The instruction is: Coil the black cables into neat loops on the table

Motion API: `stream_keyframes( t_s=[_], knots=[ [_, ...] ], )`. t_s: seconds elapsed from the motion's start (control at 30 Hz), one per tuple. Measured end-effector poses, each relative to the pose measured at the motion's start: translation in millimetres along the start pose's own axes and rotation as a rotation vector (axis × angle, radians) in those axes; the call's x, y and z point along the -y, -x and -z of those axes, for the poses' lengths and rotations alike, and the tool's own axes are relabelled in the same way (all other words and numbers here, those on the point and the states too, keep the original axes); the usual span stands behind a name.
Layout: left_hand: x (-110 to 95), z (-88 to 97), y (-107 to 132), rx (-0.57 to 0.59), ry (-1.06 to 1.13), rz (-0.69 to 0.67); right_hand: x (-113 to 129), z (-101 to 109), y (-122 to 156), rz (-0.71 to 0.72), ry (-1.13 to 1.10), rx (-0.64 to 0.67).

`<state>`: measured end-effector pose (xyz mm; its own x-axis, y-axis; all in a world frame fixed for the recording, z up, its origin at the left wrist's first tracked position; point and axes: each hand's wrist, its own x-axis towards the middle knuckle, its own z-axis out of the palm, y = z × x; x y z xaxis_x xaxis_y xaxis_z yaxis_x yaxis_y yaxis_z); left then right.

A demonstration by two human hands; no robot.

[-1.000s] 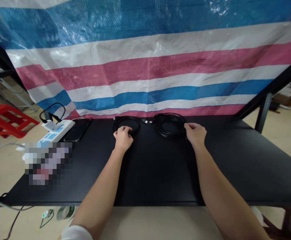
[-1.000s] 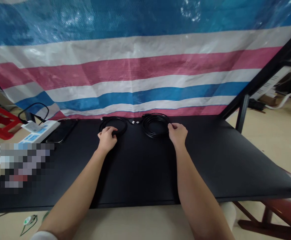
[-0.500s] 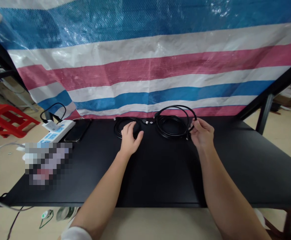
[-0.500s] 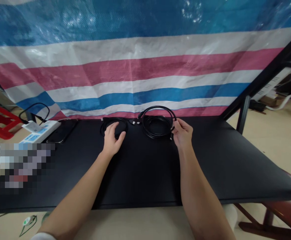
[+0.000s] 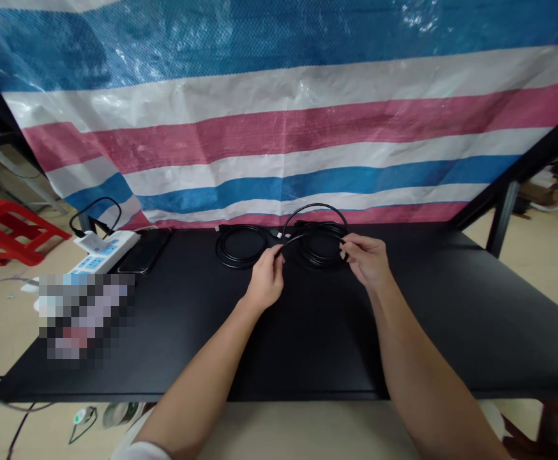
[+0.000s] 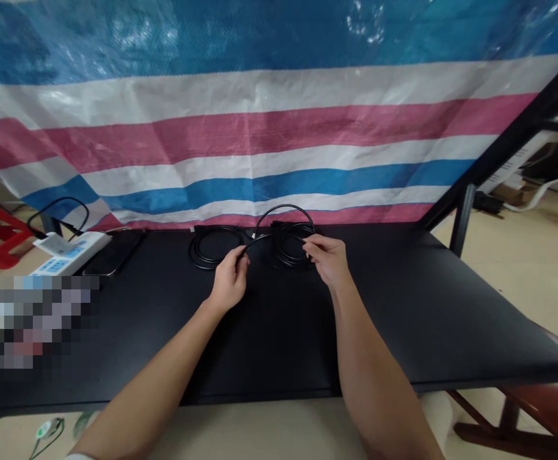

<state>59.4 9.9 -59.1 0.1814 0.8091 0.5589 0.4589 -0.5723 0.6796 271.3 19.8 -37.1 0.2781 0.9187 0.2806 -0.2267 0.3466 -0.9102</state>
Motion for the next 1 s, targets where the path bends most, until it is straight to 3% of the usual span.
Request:
stream_keyframes(
  t_s=[0.07, 0.17, 0.27, 0.33, 0.4, 0.47, 0.6, 0.8, 0.93, 1.0],
  knots=[
    [2.0, 3.1, -2.6, -0.098, 0.04, 0.133, -1.0, 1.7, -1.4, 0.02, -0.028, -0.056],
    [6.4, 12.7, -8.9, -0.249, 0.195, 0.32, -6.3, 14.6, -8.6, 0.056, -0.018, -0.271],
    [7.6, 25.1, -18.0, -0.358, 0.512, 0.464, -17.3, 31.4, -17.5, 0.055, 0.217, -0.546],
    [5.3, 33.7, -24.4, -0.393, 0.727, 0.552, -25.4, 38.4, -21.3, 0.058, 0.477, -0.638],
    [1.4, 42.3, -29.5, -0.421, 0.903, 0.649, -32.1, 40.4, -22.5, 0.066, 0.716, -0.589],
    [-2.1, 50.4, -32.5, -0.434, 1.061, 0.752, -36.7, 39.0, -21.9, 0.085, 0.871, -0.451],
    [-3.3, 63.0, -32.8, -0.415, 1.35, 0.849, -40.3, 36.6, -18.8, 0.129, 0.985, -0.291],
    [7.8, 75.3, -28.6, -0.404, 1.609, 0.776, -44.1, 39.8, -18.4, 0.139, 1.074, -0.255],
    [19.1, 87.3, -26.2, -0.439, 1.678, 0.655, -49.7, 39.8, -19.3, -0.024, 1.187, -0.341],
    [24.7, 94.8, -25.3, -0.462, 1.689, 0.608, -48.7, 39.4, -19.1, -0.04, 1.183, -0.39]
  ],
)
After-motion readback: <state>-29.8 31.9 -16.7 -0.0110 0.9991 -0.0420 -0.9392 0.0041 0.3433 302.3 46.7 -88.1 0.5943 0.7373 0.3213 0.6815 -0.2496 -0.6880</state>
